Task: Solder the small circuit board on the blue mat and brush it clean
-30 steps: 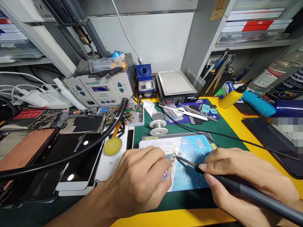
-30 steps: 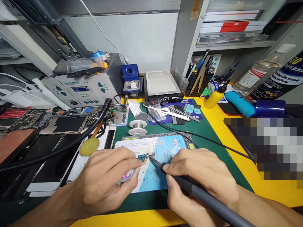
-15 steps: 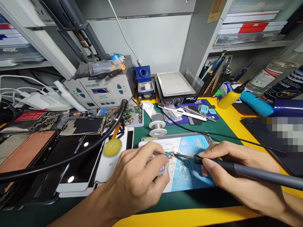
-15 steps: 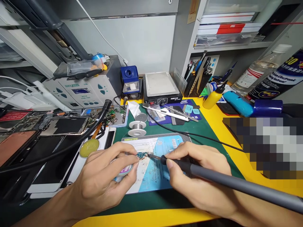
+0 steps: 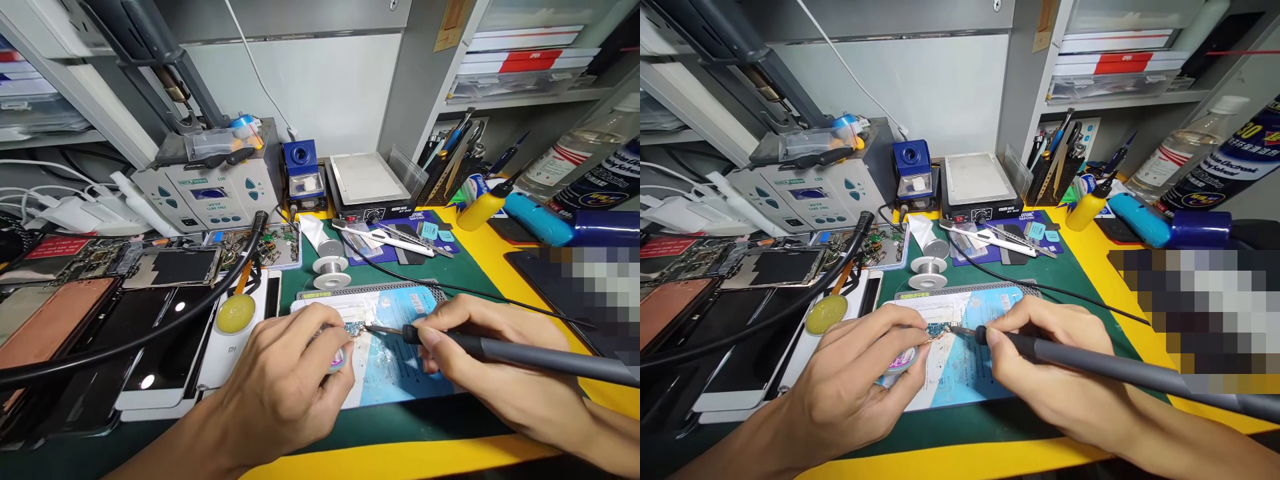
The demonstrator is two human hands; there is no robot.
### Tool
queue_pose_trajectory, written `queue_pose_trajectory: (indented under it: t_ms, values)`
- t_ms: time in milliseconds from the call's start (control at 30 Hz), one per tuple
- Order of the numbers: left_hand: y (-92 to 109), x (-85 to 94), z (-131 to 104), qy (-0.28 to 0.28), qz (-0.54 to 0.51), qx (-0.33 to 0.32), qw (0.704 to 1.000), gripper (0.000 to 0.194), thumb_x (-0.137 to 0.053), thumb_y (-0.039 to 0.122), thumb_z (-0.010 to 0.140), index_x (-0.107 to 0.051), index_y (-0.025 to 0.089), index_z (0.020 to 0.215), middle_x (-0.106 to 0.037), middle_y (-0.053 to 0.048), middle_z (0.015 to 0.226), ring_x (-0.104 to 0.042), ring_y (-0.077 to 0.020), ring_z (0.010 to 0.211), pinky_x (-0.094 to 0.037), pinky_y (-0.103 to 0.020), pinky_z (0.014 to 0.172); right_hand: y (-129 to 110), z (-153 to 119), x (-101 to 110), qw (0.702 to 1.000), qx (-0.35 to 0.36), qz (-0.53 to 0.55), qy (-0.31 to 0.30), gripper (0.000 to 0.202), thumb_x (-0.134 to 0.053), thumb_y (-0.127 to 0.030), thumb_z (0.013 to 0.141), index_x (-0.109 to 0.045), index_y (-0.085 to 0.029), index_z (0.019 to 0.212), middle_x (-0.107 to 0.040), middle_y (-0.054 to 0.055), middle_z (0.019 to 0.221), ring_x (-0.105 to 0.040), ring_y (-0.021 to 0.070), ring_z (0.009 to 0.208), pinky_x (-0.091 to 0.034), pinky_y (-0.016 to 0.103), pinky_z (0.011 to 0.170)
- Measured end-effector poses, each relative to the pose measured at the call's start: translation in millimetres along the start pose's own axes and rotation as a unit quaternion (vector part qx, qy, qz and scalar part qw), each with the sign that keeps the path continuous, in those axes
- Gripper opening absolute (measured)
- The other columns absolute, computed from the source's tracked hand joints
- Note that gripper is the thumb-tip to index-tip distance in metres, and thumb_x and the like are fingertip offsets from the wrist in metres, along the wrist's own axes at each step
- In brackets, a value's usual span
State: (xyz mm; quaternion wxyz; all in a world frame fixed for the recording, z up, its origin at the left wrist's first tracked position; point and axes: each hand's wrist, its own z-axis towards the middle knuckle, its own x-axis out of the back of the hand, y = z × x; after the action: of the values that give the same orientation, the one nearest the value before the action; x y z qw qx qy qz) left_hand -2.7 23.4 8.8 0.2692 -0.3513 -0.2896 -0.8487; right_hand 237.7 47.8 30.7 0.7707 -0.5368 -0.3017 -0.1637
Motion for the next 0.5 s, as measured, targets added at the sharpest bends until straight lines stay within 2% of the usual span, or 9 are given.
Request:
queue_pose_trajectory:
  t_ms: [233,500]
  values:
    - [1.0,3.0,3.1,-0.003,-0.013,0.003,1.000,0.012,-0.064,0.003,0.080,-0.063,0.012,0.088,-0.065,-0.006,0.086,-0.064,-0.0176,0.078,-0.051,-0.030,0.065,-1.8,-0.9,-1.8,0.999,-0.036,0.029,0.005,0.022,-0.066,-0.030,0.084,-0.064,-0.024,0.064,-0.069,-0.003,0.057,-0.063,0.0135,0.047,-0.049,0.021,0.042]
    - [-0.6,0.2,2.3,0.005,-0.018,0.006,1.000,0.017,-0.064,0.002,0.079,-0.064,0.011,0.093,-0.066,-0.009,0.091,-0.065,-0.0187,0.084,-0.054,-0.030,0.070,0.6,0.8,-0.1,1.000,0.003,0.012,-0.005,0.020,-0.065,-0.024,0.084,-0.063,-0.024,0.064,-0.070,-0.004,0.058,-0.065,0.0128,0.049,-0.052,0.020,0.047]
